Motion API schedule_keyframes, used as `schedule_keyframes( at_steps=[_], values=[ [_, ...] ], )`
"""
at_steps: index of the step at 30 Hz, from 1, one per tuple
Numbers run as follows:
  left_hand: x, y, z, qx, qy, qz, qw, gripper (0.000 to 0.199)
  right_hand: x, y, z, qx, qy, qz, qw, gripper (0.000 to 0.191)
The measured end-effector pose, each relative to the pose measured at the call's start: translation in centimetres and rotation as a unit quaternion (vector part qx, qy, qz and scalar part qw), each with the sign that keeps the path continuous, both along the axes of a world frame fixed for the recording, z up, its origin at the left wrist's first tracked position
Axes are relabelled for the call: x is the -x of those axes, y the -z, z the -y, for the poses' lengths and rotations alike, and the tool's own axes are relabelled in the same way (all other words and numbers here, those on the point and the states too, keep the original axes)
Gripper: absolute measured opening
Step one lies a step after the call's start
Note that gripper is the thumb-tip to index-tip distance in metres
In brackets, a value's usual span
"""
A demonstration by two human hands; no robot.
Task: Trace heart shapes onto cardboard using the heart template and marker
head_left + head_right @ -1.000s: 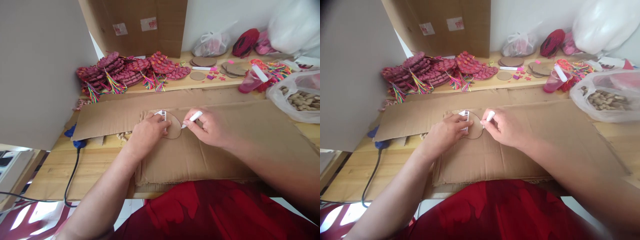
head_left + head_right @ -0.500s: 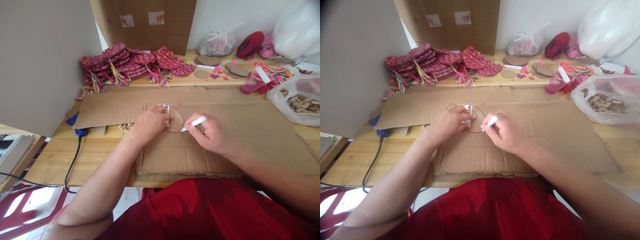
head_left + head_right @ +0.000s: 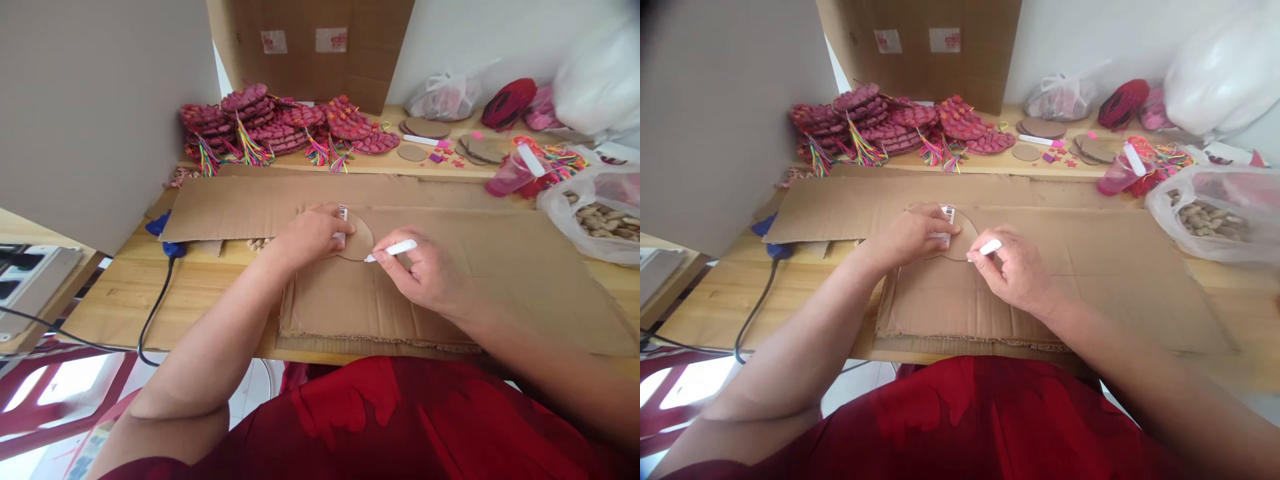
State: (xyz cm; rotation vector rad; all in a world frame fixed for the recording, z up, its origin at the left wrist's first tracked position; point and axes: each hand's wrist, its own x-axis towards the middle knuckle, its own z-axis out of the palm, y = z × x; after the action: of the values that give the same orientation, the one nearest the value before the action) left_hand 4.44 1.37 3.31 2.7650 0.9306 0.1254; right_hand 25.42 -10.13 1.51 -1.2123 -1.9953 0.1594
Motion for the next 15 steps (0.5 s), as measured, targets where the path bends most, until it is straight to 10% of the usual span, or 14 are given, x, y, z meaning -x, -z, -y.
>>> schedule_keyframes(
  at_steps=[15],
  values=[
    [-0.8,-1.2,-1.3,0.064,-0.009,-0.033,0.997,0.038,0.8,0.1,-0.5,-0.054,-0.044,0.050,0.996,0.011]
  ],
)
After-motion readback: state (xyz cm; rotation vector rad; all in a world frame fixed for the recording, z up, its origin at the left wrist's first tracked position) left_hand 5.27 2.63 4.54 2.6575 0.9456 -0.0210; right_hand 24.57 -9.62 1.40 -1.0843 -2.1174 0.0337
